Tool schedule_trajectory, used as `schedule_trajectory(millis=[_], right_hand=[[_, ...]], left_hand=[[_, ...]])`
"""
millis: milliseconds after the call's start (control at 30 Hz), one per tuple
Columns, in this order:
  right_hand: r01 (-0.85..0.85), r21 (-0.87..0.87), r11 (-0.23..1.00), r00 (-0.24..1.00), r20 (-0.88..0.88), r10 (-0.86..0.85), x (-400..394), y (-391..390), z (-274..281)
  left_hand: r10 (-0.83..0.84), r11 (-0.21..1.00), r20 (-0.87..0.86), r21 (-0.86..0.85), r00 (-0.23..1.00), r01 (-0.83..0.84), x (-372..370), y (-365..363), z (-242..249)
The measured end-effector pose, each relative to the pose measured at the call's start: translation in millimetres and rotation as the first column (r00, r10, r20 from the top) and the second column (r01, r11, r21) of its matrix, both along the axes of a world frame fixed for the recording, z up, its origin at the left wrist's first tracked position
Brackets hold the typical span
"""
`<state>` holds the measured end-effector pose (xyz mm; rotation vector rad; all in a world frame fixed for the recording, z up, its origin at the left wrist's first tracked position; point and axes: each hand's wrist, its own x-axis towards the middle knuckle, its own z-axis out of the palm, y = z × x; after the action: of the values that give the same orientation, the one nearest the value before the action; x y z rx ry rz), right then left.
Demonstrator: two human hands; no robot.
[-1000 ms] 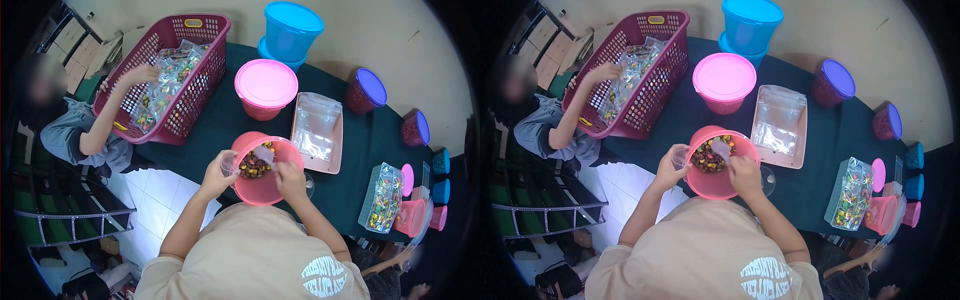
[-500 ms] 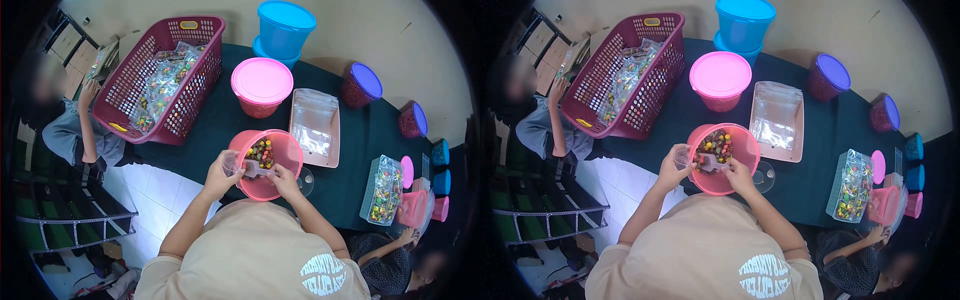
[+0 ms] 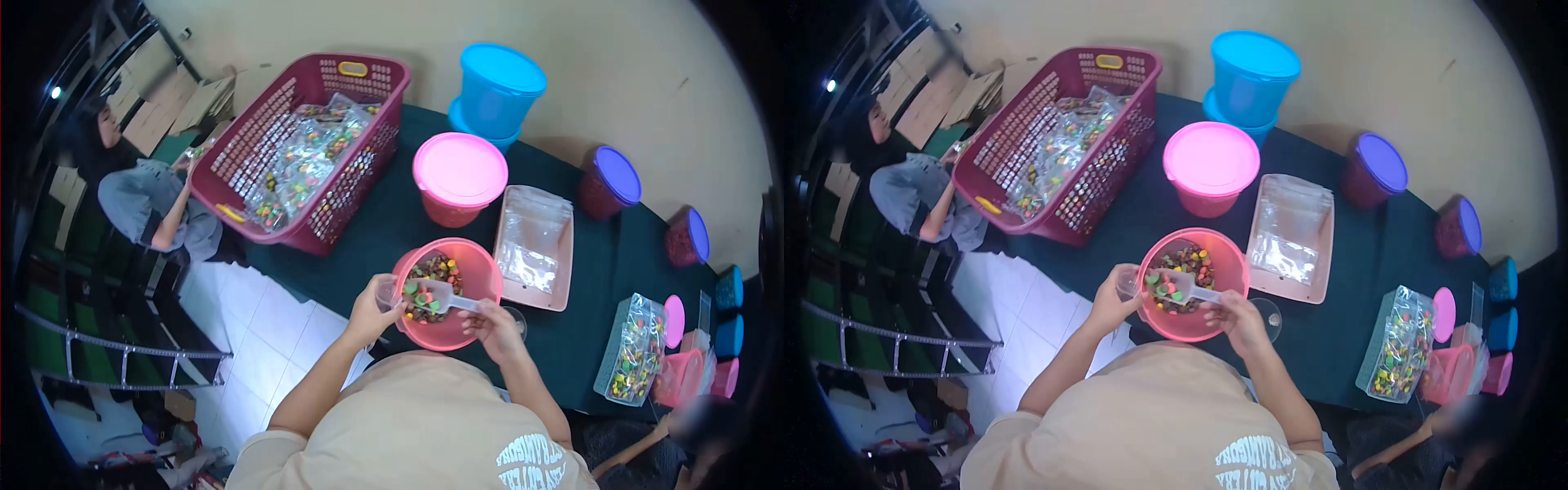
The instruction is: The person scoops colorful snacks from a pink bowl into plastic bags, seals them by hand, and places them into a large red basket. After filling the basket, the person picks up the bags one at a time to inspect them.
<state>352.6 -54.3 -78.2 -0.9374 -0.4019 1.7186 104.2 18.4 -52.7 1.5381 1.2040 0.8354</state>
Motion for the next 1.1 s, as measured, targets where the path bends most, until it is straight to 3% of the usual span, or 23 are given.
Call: schedule_trajectory(millis=[100, 167, 200, 333, 500, 567, 633, 733, 900, 1100], right_hand=[[0.062, 0.002, 0.998, 0.998, -0.008, -0.062, 7, -5, 6], [0.12, -0.013, 0.993, 0.992, -0.023, -0.121, 10, -5, 6], [0.097, -0.008, 0.995, 0.995, -0.023, -0.097, 11, -4, 3], [0.212, -0.003, 0.977, 0.976, -0.046, -0.212, 16, -6, -8], [0.313, 0.011, 0.95, 0.95, 0.001, -0.313, 14, -2, -1], [0.321, -0.002, 0.947, 0.947, 0.032, -0.321, 12, 0, 9], [0.343, 0.017, 0.939, 0.937, 0.066, -0.343, 12, 6, 17], [0.327, 0.048, 0.944, 0.942, 0.07, -0.329, 7, 10, 39], [0.323, 0.126, 0.938, 0.941, 0.066, -0.333, 6, 14, 47], [0.35, 0.069, 0.934, 0.935, 0.04, -0.353, 4, 8, 55]], left_hand=[[0.048, 0.998, -0.009, -0.043, 0.999, -0.048, -8, 3, -5], [0.076, 0.997, -0.112, 0.014, 0.991, -0.075, -14, 5, -7], [0.08, 0.994, -0.123, -0.07, 0.989, -0.089, -17, 6, -4], [0.093, 0.988, -0.193, -0.102, 0.977, -0.114, -23, 3, -24], [0.233, 0.972, -0.335, 0.103, 0.913, -0.21, -17, -12, -15], [0.253, 0.921, -0.355, 0.374, 0.9, -0.112, -16, -16, 6], [0.239, 0.91, -0.372, 0.408, 0.897, -0.073, -17, -19, 19], [0.083, 0.93, -0.497, 0.35, 0.864, 0.112, -15, -21, 39], [-0.001, 0.928, -0.507, 0.321, 0.862, 0.19, -9, -20, 46], [-0.098, 0.932, -0.445, 0.272, 0.89, 0.239, 1, -18, 51]])
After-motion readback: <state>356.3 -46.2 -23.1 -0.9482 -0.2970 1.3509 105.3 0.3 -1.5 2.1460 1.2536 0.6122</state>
